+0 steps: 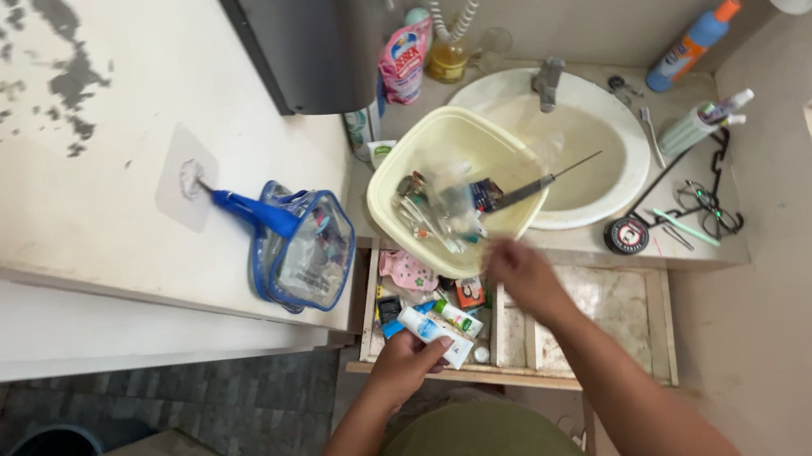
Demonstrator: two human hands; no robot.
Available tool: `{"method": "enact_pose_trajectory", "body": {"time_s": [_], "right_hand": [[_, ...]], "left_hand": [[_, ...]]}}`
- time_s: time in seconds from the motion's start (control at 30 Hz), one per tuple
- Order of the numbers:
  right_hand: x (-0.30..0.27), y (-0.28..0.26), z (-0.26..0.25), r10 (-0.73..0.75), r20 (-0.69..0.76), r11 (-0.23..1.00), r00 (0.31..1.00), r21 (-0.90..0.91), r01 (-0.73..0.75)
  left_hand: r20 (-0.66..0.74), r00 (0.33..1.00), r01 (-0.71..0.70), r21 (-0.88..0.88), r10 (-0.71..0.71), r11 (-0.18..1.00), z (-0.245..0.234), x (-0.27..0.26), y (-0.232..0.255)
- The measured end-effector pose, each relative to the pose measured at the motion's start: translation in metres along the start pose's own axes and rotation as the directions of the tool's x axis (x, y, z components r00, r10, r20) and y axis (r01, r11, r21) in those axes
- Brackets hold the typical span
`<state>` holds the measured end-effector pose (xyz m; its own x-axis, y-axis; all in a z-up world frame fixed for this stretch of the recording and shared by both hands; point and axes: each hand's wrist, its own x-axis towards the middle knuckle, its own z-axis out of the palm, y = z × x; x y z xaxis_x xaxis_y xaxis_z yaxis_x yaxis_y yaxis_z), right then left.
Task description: The person cleans a bathroom drawer by wiping out the interior with a paper towel, then sorts various toiletry items and tools including a tape measure, a hot water bottle, and small tubes, placing them into a plastic bin and back into the drawer compartments.
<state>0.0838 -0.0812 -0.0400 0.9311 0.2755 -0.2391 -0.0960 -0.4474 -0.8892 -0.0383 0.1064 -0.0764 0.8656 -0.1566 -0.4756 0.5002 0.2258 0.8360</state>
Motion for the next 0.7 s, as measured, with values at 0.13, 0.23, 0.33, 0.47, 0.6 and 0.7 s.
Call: {"method": "enact_pose_trajectory", "body": {"time_s": [0.13, 0.23, 0.33, 0.47, 0.6, 0.7], "right_hand": [[-0.055, -0.014, 0.029, 0.17, 0.424, 0.985, 0.89, -0.097, -0.142], [-0.065, -0.027, 0.038, 0.188, 0.433, 0.973, 0.881, 0.04, -0.227], [-0.062, -0.02, 0.034, 0.242, 0.4, 0.953, 0.884, 0.074, -0.294], [-0.042, -0.007, 0.018, 0.237, 0.346, 0.943, 0.908, 0.142, -0.301], [-0.004, -0.019, 0.012, 0.264, 0.217, 0.961, 0.94, 0.026, -0.276], [0.033, -0.036, 0.013, 0.319, 0.192, 0.947, 0.928, -0.091, -0.307]], "left_hand": [[0.033, 0.999, -0.037, 0.008, 0.037, 0.999, 0.004, -0.002, 0.011], [0.024, 0.992, -0.124, 0.157, 0.122, 0.98, 0.008, 0.003, 0.015], [0.003, 0.985, -0.168, 0.301, 0.175, 0.939, 0.008, 0.006, 0.019], [-0.027, 0.986, -0.14, 0.406, 0.166, 0.903, 0.0, 0.004, 0.02], [-0.036, 0.995, -0.061, 0.466, 0.088, 0.882, -0.01, 0.002, 0.014], [-0.104, 0.993, 0.09, 0.446, -0.049, 0.891, -0.012, -0.001, 0.006]]}}
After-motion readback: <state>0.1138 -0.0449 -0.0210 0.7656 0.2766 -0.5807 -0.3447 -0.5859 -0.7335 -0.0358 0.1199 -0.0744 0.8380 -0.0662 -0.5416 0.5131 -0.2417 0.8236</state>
